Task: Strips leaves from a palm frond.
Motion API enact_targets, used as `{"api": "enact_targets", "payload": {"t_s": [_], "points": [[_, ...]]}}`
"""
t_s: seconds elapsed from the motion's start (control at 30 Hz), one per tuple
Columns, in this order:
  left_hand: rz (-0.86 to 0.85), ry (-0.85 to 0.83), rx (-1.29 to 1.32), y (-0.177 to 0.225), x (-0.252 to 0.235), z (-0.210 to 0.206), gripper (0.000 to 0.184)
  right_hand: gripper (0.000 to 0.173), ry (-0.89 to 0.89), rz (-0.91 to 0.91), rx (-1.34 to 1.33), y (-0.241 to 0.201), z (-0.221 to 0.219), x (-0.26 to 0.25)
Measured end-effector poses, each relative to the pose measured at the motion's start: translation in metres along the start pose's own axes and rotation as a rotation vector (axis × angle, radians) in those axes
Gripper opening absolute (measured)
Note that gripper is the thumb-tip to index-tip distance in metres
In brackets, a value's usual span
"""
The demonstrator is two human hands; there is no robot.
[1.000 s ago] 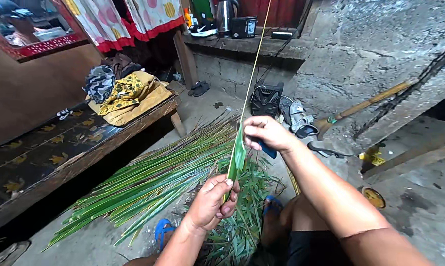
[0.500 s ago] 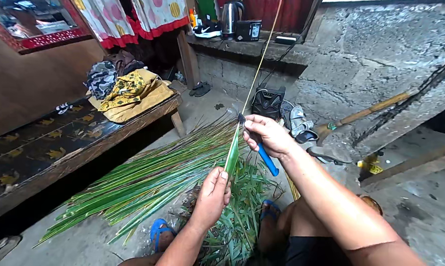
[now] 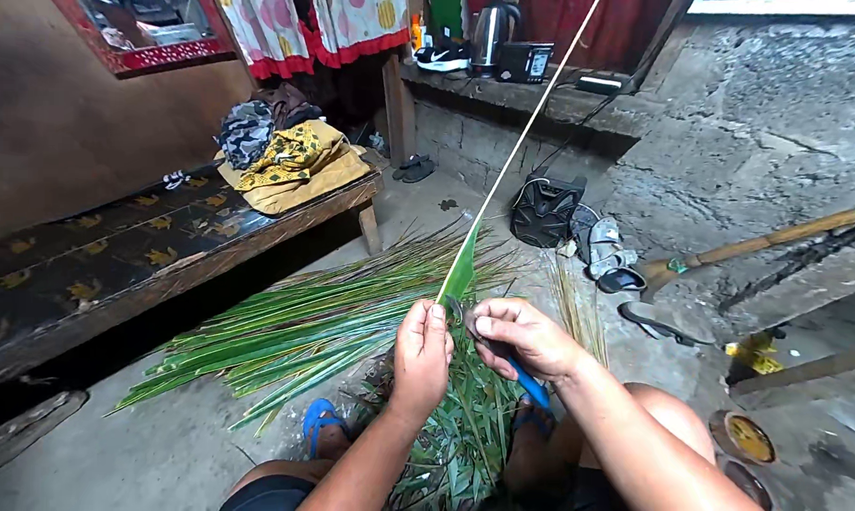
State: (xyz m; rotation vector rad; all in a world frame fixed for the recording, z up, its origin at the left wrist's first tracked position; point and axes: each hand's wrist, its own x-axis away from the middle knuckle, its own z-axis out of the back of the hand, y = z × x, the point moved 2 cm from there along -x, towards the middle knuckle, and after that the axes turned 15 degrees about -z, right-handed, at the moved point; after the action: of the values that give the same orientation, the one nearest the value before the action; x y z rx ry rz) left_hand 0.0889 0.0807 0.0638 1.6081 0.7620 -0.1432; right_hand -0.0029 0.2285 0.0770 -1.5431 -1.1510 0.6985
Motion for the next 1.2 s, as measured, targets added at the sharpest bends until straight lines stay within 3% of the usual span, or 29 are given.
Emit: {"api": "enact_targets", "payload": {"t_s": [0.23, 0.47, 0.73, 1.03, 1.13, 1.2], "points": [[-0.144, -0.079, -0.025, 0.020, 0.007, 0.005, 0.025, 0.022, -0.175, 0.069, 0.072, -0.005, -0.008, -0.014], [0.147, -0.132, 0.367, 0.023, 0.009, -0.001, 0.022, 0.022, -0.211, 0.209, 0.242, -0.010, 0.013, -0.018], [0.313, -0.105, 0.517, 0.035, 0.008, -0.006, 0.026, 0.019, -0.170, 0.255, 0.330, -0.037, 0.032, -0.025], [0.412, -0.043, 0.845, 0.042, 0.005, -0.001, 0.032, 0.018, -0.196, 0.240, 0.476, -0.073, 0.033, -0.039], [0.380, -0.059, 0.851, 0.046, 0.004, 0.001, 0.034, 0.019, -0.184, 0.250, 0.535, -0.086, 0.032, -0.042], [0.346, -0.079, 0.781, 0.050, 0.006, -0.001, 0.036, 0.022, -0.071, 0.276, 0.545, -0.100, 0.041, -0.043]]}}
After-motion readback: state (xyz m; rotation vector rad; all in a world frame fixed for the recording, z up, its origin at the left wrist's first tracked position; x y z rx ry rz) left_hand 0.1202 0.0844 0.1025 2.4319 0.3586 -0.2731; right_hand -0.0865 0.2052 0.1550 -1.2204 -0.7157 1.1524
